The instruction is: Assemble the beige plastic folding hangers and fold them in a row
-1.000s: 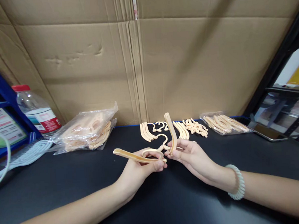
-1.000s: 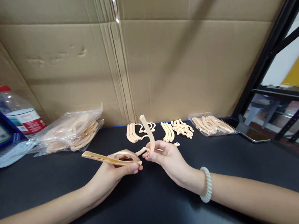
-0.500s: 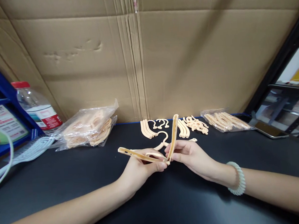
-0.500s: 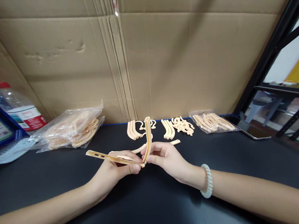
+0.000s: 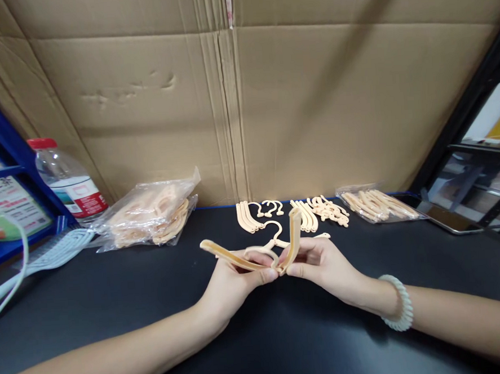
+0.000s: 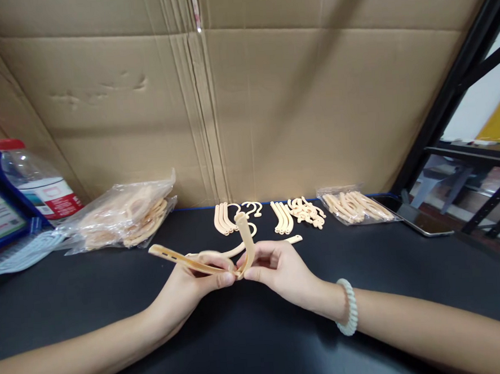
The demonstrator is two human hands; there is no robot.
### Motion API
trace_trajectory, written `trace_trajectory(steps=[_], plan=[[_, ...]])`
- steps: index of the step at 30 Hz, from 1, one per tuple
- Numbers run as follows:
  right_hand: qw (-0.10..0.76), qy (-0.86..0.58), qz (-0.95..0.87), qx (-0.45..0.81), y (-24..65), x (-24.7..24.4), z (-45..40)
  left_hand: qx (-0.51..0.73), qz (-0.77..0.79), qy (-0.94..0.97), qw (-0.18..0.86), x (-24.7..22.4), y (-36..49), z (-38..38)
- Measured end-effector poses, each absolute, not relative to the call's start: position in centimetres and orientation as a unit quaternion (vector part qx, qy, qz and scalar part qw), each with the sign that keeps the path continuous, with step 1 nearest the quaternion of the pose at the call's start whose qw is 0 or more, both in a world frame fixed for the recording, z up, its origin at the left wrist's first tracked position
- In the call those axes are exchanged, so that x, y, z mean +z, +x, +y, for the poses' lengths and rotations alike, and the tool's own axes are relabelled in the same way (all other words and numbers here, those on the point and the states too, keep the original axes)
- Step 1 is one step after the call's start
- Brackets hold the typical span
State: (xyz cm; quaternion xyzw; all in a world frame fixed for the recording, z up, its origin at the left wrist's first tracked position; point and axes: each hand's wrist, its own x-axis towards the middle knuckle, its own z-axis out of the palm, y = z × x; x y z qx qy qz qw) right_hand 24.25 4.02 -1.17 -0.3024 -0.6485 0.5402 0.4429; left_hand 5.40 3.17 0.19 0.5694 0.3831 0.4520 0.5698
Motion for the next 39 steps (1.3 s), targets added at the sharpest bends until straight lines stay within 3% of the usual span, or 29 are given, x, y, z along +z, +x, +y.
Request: trace_trajectory(steps=[21,25,28,31,34,36,39], plan=[[0.521,-0.316,-0.559,0.563,25.8,-1.0,4.3,0.462,0.397,0.476,0.635,0.3,4.0,3.5],[0.489,-0.336,-0.573,0.566,29.3,-1.2,4.9,0.465,0.401,0.458,0.643,1.0,1.4,4.2],[0.427,-0.384,-0.66,0.485,31.8,-1.0,5.6,0.446,0.394,0.505,0.625,1.3,-0.6,5.3],[0.391,-0.396,-0.761,0.334,33.0,-0.8,6.1,0.392,0.391,0.649,0.522,1.4,-2.2,6.8],[0.364,-0.369,-0.832,0.196,33.2,-0.9,6.5,0.321,0.361,0.821,0.303,1.2,-3.2,7.9],[0.355,-0.356,-0.853,0.143,33.1,-1.1,6.6,0.292,0.324,0.879,0.192,0.9,-3.5,8.2],[0.355,-0.346,-0.862,0.105,33.0,-1.4,6.8,0.282,0.276,0.911,0.119,0.5,-3.4,8.2]])
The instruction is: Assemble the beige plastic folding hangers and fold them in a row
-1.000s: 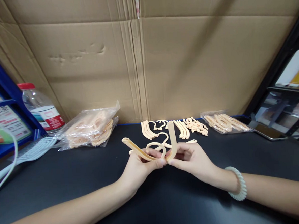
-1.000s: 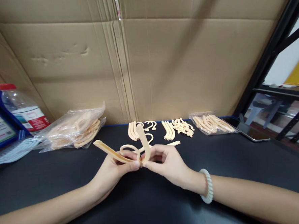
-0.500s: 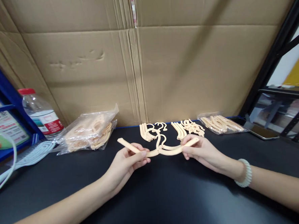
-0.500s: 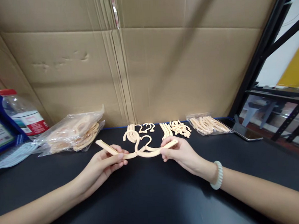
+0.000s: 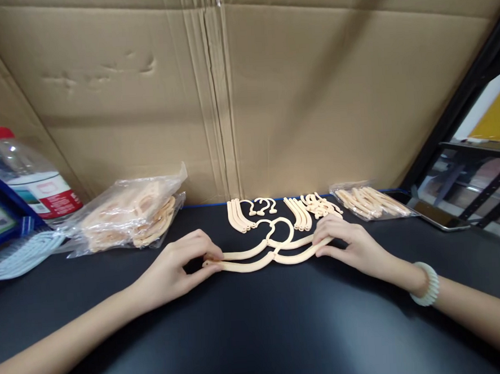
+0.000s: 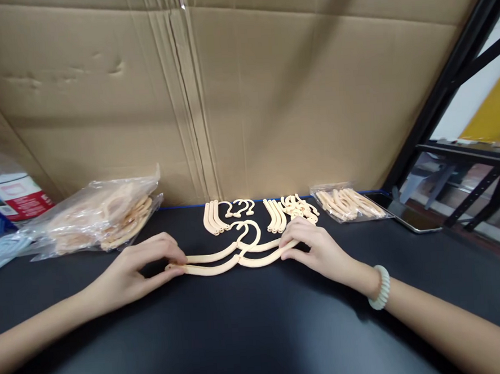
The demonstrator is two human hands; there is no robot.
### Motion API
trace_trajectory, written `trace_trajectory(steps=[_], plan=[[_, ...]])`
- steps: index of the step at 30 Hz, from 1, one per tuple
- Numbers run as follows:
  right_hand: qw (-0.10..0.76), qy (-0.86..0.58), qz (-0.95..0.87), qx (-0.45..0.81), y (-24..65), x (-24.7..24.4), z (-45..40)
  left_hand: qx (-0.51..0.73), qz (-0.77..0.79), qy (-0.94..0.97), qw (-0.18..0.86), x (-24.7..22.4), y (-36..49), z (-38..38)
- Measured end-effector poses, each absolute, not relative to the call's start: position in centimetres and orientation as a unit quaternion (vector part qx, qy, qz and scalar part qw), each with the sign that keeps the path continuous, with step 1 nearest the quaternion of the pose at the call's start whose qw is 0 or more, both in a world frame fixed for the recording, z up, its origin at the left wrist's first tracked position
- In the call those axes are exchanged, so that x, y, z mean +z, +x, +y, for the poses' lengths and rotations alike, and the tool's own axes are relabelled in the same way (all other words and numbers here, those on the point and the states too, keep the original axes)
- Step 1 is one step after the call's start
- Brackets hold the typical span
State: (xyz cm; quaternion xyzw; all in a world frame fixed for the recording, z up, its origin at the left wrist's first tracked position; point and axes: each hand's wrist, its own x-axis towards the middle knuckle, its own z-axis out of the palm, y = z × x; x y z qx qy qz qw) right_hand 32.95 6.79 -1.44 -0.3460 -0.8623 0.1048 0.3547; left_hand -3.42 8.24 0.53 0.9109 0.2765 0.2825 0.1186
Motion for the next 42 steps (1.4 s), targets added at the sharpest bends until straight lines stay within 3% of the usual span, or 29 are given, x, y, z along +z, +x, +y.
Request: trace_trajectory(steps=[11,19,42], plan=[[0.325,-0.376,-0.862,0.095,32.7,-1.9,6.8,0.256,0.256,0.932,0.025,0.4,-3.0,7.7],[0.33,-0.382,-0.859,0.089,32.7,-2.0,6.7,0.265,0.289,0.918,0.067,-0.2,-3.2,7.9],[0.356,-0.39,-0.847,0.058,32.4,-2.3,7.4,0.295,0.315,0.902,0.004,-1.2,-2.9,8.4]])
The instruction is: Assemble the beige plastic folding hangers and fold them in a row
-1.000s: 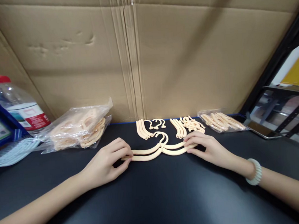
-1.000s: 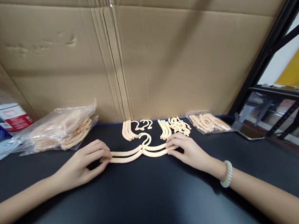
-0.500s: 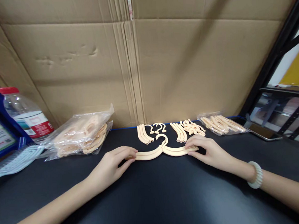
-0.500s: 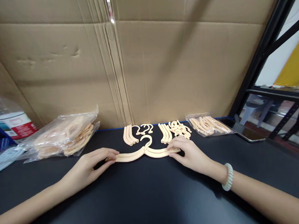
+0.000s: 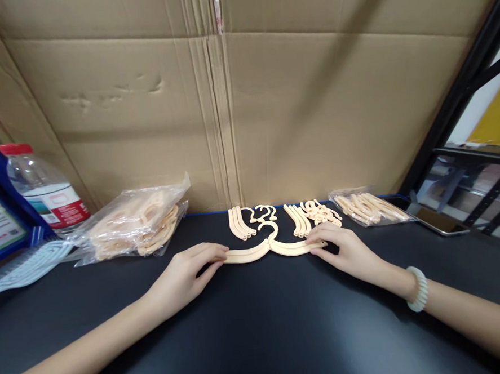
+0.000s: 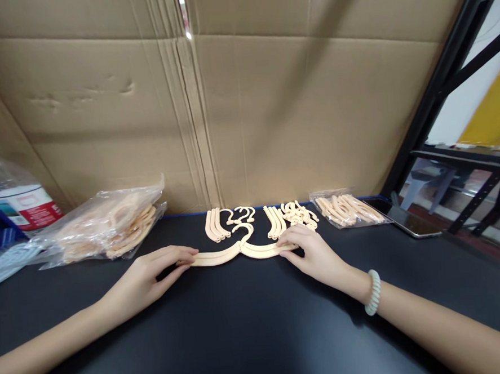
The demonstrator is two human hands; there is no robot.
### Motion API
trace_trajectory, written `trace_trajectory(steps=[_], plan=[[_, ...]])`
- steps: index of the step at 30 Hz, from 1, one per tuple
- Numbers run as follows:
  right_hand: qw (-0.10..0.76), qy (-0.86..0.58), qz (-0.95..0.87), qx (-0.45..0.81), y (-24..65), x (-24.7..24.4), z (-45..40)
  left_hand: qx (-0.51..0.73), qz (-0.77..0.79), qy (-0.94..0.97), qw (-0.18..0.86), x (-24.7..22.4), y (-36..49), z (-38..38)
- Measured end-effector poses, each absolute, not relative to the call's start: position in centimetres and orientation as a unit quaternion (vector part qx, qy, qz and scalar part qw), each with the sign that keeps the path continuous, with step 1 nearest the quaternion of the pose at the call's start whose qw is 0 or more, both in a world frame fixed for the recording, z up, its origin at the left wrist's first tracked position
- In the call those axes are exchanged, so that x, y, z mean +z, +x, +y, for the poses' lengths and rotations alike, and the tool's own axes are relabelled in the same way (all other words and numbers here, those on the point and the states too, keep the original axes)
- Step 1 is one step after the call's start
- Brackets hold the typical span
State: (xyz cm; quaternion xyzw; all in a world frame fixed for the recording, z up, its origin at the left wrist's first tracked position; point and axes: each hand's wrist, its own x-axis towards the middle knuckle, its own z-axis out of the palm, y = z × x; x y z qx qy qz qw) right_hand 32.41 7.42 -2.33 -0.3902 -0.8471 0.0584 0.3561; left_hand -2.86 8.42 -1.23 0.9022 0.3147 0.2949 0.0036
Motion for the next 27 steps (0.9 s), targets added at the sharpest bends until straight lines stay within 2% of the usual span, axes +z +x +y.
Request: trace_trajectory(steps=[27], plan=[[0.367,-0.403,-0.837,0.057,32.63,-2.15,7.35,0.304,0.315,0.899,-0.015,-1.1,-2.68,8.2]])
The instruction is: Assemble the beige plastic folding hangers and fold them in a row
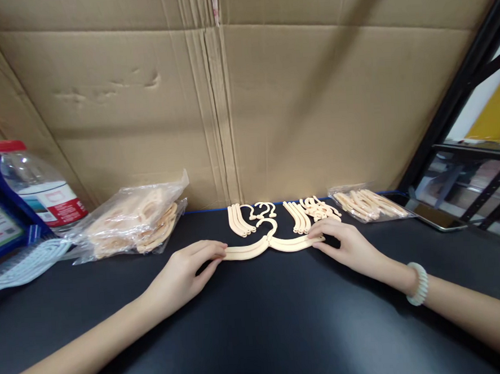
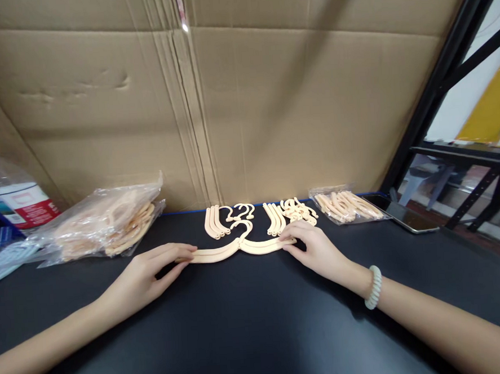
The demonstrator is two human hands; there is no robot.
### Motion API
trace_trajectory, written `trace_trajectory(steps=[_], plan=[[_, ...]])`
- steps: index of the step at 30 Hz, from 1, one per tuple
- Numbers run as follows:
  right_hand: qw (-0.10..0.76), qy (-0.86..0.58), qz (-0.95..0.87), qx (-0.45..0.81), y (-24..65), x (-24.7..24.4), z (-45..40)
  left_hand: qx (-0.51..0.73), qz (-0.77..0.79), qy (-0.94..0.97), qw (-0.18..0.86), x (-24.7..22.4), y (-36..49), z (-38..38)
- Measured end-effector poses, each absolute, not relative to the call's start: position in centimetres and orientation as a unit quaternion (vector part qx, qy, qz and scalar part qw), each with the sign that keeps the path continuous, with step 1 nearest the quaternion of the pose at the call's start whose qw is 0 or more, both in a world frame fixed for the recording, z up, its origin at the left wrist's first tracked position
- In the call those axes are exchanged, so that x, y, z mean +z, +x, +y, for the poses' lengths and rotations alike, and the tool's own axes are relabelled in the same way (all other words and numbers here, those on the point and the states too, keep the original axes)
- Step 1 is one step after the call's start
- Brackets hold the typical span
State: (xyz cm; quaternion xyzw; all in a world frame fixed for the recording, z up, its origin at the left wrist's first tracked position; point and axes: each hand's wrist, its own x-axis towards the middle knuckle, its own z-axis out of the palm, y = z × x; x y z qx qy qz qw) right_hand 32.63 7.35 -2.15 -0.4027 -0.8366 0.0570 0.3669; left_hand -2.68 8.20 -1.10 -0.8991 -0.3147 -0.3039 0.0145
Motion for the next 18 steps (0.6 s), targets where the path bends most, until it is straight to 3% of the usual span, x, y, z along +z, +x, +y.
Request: trace_trajectory(steps=[18], plan=[[0.368,-0.416,-0.83,0.056,33.01,-2.16,7.2,-0.295,-0.325,-0.898,0.012,-1.06,-2.81,7.97]])
